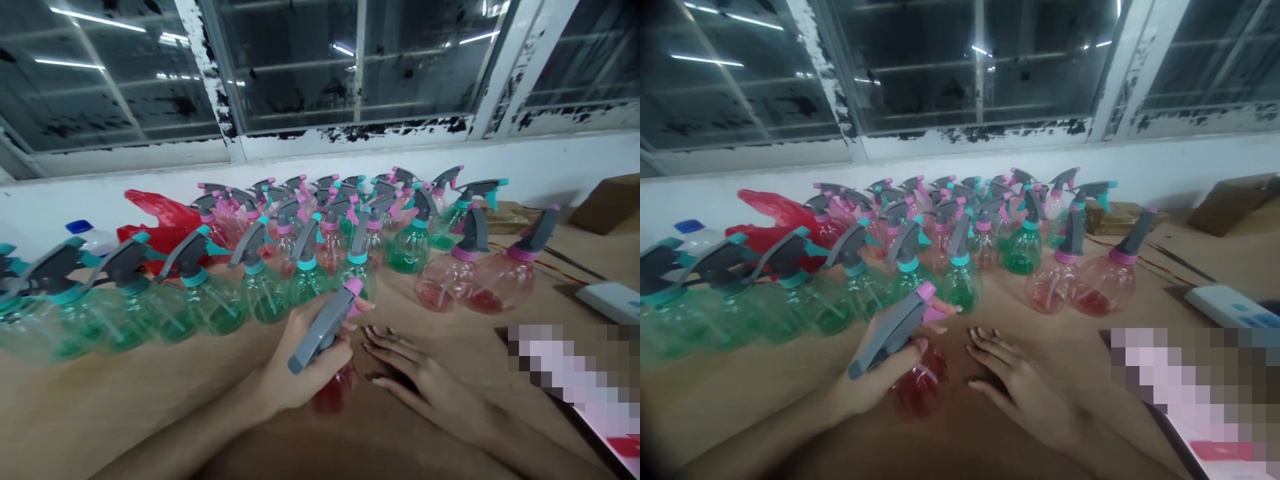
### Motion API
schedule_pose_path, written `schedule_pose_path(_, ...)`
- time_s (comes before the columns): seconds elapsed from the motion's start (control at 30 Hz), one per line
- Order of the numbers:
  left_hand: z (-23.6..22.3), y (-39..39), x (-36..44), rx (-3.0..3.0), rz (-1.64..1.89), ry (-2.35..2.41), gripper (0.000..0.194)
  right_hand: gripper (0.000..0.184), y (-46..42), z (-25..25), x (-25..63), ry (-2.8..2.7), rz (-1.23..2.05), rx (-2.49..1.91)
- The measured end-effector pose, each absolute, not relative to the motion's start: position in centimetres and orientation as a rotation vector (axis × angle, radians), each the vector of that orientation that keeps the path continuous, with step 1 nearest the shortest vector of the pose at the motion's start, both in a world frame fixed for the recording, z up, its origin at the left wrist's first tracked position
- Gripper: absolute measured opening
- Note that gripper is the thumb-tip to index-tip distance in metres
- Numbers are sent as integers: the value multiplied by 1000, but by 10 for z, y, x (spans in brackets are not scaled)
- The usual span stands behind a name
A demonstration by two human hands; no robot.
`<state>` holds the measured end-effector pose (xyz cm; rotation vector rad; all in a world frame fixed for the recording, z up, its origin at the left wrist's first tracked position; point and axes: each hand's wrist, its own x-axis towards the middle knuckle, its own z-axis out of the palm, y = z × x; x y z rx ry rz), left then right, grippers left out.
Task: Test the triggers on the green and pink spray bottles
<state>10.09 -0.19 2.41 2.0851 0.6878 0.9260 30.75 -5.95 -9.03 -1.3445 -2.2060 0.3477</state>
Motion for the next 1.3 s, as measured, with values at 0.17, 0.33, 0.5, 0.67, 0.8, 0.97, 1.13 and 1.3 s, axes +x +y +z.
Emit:
schedule_pose_path(0.17, 23, -2, 100, 2072, 928, 684, 39, 49, -62, -89, 310, -2233, 338, -1355)
schedule_pose_path(0.33, 23, -3, 100, 2045, 905, 715, 42, 48, -63, -87, 312, -2254, 360, -1370)
schedule_pose_path(0.5, 24, -10, 104, 2011, 975, 782, 38, 49, -62, -87, 312, -2260, 359, -1383)
schedule_pose_path(0.67, 25, -7, 102, 2086, 959, 737, 37, 47, -62, -86, 312, -2314, 328, -1403)
schedule_pose_path(0.8, 23, -3, 98, 2164, 948, 728, 40, 47, -63, -87, 312, -2289, 335, -1421)
schedule_pose_path(0.97, 19, -2, 98, 2156, 966, 714, 38, 48, -63, -89, 313, -2259, 328, -1414)
schedule_pose_path(1.13, 21, -2, 99, 2145, 977, 657, 35, 47, -63, -90, 313, -2275, 304, -1398)
schedule_pose_path(1.3, 28, -1, 101, 2193, 1013, 599, 27, 48, -62, -90, 313, -2276, 302, -1394)
